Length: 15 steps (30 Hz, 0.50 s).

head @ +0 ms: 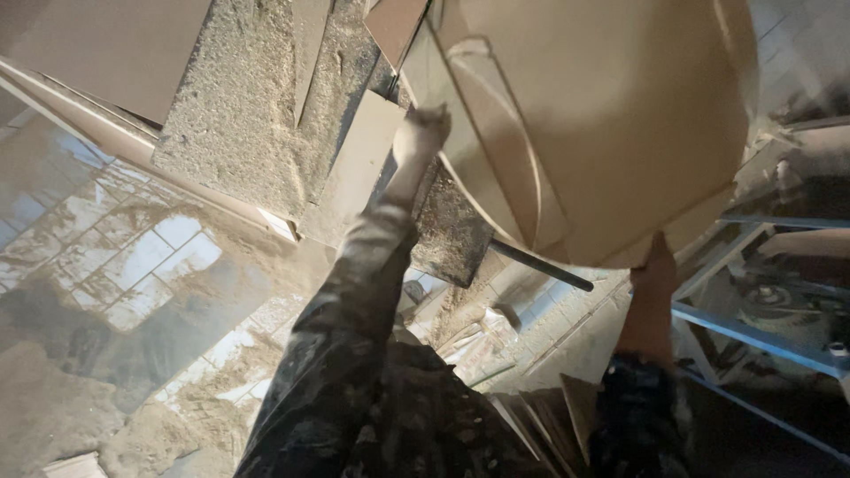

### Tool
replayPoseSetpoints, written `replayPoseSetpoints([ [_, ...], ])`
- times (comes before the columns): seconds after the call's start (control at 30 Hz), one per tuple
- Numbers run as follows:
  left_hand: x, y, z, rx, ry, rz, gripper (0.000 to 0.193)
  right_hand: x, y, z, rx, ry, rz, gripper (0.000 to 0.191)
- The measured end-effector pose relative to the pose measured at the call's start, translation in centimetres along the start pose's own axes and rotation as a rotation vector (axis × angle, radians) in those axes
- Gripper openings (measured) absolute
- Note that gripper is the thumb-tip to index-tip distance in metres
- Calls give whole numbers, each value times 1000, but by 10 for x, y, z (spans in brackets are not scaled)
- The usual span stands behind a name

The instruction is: The person fits wooden rails onto the edges of a large wood panel, pressing them into alignment, then flips and repositions the panel. They carry the panel across the workshop and later align another framed panel, adjusting its rails by hand.

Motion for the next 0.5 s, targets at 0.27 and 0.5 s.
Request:
replayPoseSetpoints([
  [0.27, -119, -117, -42, -116, 168, 100, 48, -81, 99, -7, 691, 82, 185, 55],
  [0.5, -126, -143, -52, -1, 207, 140, 53, -108, 134, -3, 695, 123, 322, 54],
])
Point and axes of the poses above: each hand's wrist, its own x-axis towards the middle knuckle, its own z-axis out of the palm, y = z × x, the point moved 8 cm from there along x, towards the middle knuckle, and after that the axes turned 6 degrees about -x, right-handed, at the moved point
